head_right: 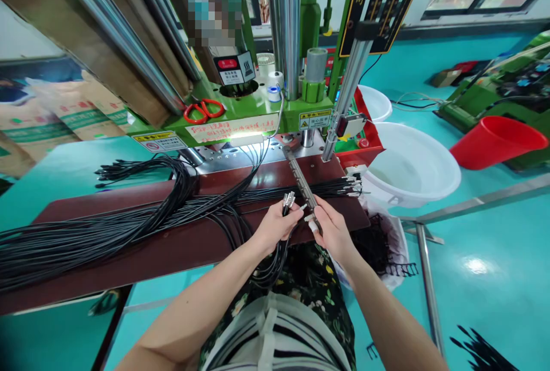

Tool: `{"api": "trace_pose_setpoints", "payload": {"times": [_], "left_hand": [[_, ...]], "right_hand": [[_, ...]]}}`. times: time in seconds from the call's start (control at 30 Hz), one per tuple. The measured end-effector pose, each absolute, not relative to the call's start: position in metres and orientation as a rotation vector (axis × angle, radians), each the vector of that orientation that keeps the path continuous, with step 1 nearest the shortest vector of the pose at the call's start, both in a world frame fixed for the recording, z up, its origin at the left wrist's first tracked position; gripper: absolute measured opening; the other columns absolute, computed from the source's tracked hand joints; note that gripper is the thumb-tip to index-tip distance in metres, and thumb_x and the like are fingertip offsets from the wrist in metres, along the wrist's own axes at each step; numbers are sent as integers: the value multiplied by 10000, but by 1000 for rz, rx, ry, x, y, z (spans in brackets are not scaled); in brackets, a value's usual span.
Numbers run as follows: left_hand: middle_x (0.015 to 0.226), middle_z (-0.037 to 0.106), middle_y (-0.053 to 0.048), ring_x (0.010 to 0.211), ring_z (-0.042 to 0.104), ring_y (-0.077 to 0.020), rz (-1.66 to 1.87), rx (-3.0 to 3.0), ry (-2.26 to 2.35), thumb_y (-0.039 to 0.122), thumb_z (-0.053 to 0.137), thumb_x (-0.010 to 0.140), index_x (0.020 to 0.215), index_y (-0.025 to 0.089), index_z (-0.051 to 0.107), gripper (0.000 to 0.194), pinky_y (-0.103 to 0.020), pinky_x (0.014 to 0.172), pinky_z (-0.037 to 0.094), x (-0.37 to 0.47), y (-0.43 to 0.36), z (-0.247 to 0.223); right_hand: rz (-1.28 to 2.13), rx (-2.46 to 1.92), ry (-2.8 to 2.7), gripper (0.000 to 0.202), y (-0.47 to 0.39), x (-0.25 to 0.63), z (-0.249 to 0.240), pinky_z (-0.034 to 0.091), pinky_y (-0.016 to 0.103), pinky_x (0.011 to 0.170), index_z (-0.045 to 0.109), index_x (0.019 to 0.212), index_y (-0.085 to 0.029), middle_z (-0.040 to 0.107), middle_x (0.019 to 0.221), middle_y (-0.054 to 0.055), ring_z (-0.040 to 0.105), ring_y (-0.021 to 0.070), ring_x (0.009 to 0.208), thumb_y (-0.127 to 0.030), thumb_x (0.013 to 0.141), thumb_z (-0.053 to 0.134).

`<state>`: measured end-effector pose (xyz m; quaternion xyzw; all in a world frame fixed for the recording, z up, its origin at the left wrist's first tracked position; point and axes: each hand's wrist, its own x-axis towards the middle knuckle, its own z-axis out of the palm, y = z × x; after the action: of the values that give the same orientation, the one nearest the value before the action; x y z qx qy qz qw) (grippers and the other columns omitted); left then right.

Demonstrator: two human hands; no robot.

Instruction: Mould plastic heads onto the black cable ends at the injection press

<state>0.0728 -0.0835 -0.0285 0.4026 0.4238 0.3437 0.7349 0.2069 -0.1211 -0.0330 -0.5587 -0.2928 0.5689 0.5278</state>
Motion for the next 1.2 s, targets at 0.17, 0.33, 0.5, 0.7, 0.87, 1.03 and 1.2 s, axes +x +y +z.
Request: {"api": "trace_pose_setpoints", "payload": {"times": [0.17, 0.33, 0.5, 0.7, 0.87, 1.03, 1.2], "left_hand": [[439, 379, 90, 339, 270, -26, 754, 979, 1021, 361, 663, 637, 662, 173, 452, 285, -157, 331, 190, 76, -84, -33], [474, 413, 77, 379, 319, -27, 834, 1045, 1083, 356, 701, 591, 635, 154, 485, 299, -164, 377, 236, 75, -82, -40], [474, 423, 72, 392, 331, -32, 846, 1020, 1081, 349, 727, 558, 623, 148, 503, 308, -170, 394, 242, 73, -81, -40], [466, 420, 71, 385, 329, -33, 849, 1020, 1069, 342, 708, 590, 619, 153, 496, 286, -171, 397, 243, 72, -81, -42], [472, 409, 82, 373, 305, -23, 859, 1065, 1036, 327, 661, 657, 640, 164, 457, 261, -165, 394, 247, 70, -83, -45], [560, 483, 37, 456, 436, -61, 879, 1037, 941, 428, 583, 733, 715, 145, 523, 290, -192, 451, 363, 63, -81, -35], [500, 437, 60, 426, 436, -72, 1016, 802, 853, 462, 500, 798, 898, 149, 515, 329, -204, 454, 380, 55, -78, -27]], "right_hand": [[1386, -1313, -777, 499, -121, 209, -32, 196, 144, 287, 515, 1213, -175, 429, 469, -75, 295, 28, 315, -418, 783, 583], [1430, -1335, -756, 507, -119, 213, -33, 206, 148, 294, 525, 1205, -186, 445, 485, -69, 298, 28, 331, -423, 765, 605], [1466, -1362, -741, 511, -118, 213, -32, 188, 147, 302, 549, 1178, -189, 447, 499, -67, 286, 23, 345, -434, 737, 631], [1436, -1383, -843, 553, -119, 211, -29, 184, 169, 300, 531, 1213, -177, 442, 492, -59, 291, 46, 353, -458, 743, 603], [1233, -1480, -1192, 493, -120, 207, -24, 370, 218, 421, 550, 1221, -207, 535, 595, -10, 407, 89, 459, -435, 783, 555], [1367, -1446, -936, 456, -120, 209, -28, 314, 182, 369, 577, 1170, -221, 540, 636, -9, 396, 64, 446, -442, 771, 578], [1406, -1397, -777, 465, -118, 214, -33, 206, 150, 309, 569, 1162, -231, 494, 565, -42, 311, 32, 374, -442, 749, 608]]}}
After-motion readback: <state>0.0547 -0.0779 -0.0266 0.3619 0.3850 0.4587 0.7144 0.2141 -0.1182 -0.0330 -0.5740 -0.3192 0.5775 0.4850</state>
